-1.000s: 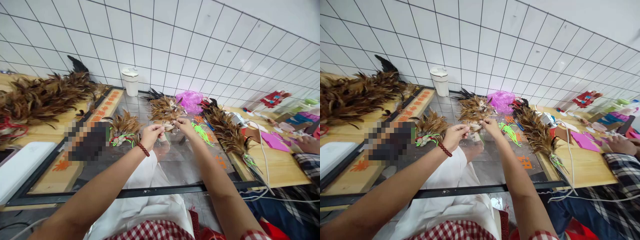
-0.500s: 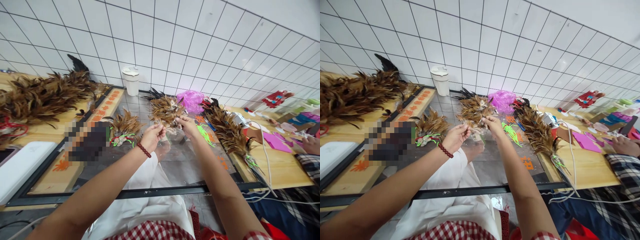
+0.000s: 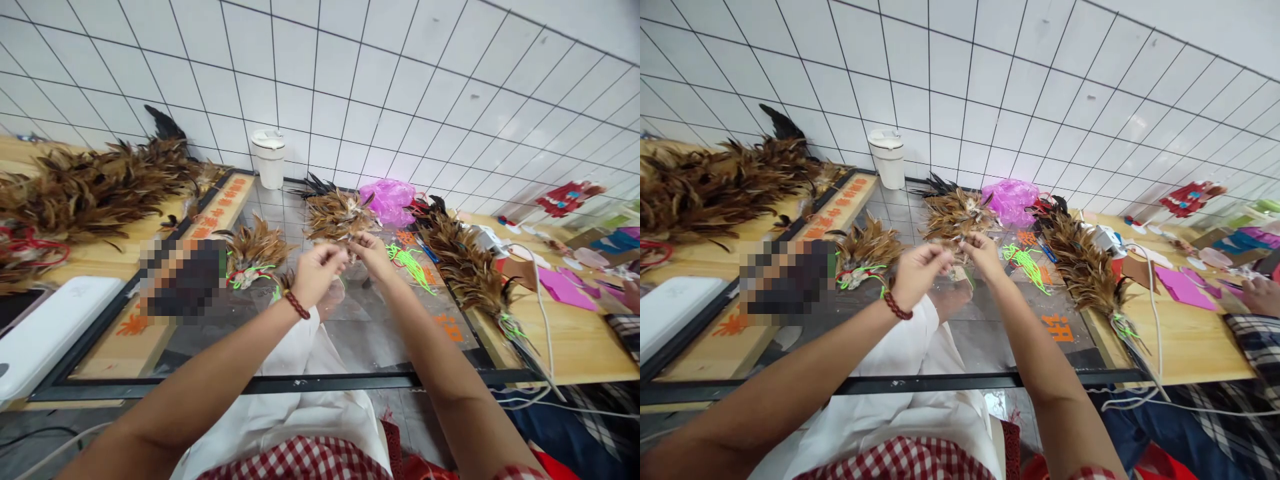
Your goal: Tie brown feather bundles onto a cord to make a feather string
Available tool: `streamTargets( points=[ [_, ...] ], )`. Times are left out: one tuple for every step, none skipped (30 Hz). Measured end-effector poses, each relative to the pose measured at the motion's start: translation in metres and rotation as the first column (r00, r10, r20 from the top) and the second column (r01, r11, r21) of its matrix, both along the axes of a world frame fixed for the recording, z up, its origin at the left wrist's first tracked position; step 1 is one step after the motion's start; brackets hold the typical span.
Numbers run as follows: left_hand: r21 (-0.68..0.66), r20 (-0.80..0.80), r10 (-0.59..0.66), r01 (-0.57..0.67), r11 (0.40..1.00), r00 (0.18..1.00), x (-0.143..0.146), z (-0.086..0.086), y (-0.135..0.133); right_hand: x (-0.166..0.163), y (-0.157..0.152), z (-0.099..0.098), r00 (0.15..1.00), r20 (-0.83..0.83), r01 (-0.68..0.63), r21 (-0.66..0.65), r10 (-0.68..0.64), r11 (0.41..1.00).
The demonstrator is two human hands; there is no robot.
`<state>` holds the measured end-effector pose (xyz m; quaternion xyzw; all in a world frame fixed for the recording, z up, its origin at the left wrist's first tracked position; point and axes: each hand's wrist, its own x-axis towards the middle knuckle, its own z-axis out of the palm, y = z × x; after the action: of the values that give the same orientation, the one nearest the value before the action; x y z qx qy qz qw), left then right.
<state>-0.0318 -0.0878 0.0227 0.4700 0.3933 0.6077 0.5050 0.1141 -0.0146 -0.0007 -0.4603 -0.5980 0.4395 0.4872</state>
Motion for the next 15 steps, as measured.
streamTargets(
  points=[
    [0.021,0.079,0.097,-0.099,0.995,0.992,-0.01,0.008,0.008,0.002,0.001,0.0,0.995,0.068,0.069,0.078,-0.074,0.995],
    [0.041,0.163,0.186,-0.195,0.98,0.969,-0.02,0.017,0.015,0.003,0.001,0.002,0.977,0.143,0.13,0.179,-0.156,0.975],
    [0.049,0.237,0.238,-0.256,0.965,0.942,-0.03,0.027,0.021,0.004,-0.001,0.006,0.951,0.211,0.158,0.287,-0.224,0.945],
    [0.042,0.308,0.262,-0.289,0.956,0.914,-0.04,0.037,0.025,0.003,-0.004,0.012,0.929,0.266,0.142,0.384,-0.256,0.913],
    [0.025,0.376,0.261,-0.291,0.956,0.889,-0.049,0.047,0.027,0.0,-0.01,0.018,0.919,0.315,0.075,0.45,-0.237,0.89],
    [0.002,0.443,0.245,-0.275,0.962,0.862,-0.058,0.057,0.027,-0.005,-0.016,0.024,0.918,0.361,-0.033,0.481,-0.163,0.876],
    [-0.022,0.511,0.217,-0.24,0.971,0.832,-0.066,0.067,0.026,-0.013,-0.023,0.029,0.914,0.402,-0.161,0.476,-0.051,0.864],
    [-0.052,0.575,0.168,-0.169,0.984,0.8,-0.073,0.076,0.024,-0.022,-0.031,0.033,0.895,0.439,-0.292,0.443,0.08,0.848],
    [-0.068,0.631,0.113,-0.09,0.994,0.768,-0.079,0.084,0.02,-0.034,-0.039,0.035,0.862,0.462,-0.406,0.388,0.207,0.827],
    [-0.068,0.671,0.07,-0.032,0.997,0.739,-0.084,0.091,0.016,-0.046,-0.046,0.035,0.829,0.46,-0.489,0.319,0.318,0.812],
    [-0.058,0.69,0.053,-0.018,0.998,0.722,-0.088,0.096,0.012,-0.058,-0.052,0.034,0.803,0.425,-0.545,0.237,0.418,0.804],
    [-0.047,0.701,0.041,-0.012,0.999,0.712,-0.092,0.1,0.008,-0.069,-0.058,0.033,0.783,0.348,-0.588,0.141,0.516,0.796],
    [-0.033,0.703,0.037,-0.019,0.999,0.71,-0.094,0.103,0.005,-0.08,-0.062,0.031,0.76,0.225,-0.633,0.038,0.61,0.774],
    [-0.019,0.701,0.036,-0.032,0.999,0.712,-0.094,0.104,0.002,-0.089,-0.066,0.03,0.726,0.067,-0.682,-0.051,0.684,0.729],
    [-0.005,0.697,0.032,-0.04,0.999,0.717,-0.094,0.104,0.0,-0.096,-0.07,0.029,0.679,-0.103,-0.734,-0.118,0.727,0.668]
  ],
)
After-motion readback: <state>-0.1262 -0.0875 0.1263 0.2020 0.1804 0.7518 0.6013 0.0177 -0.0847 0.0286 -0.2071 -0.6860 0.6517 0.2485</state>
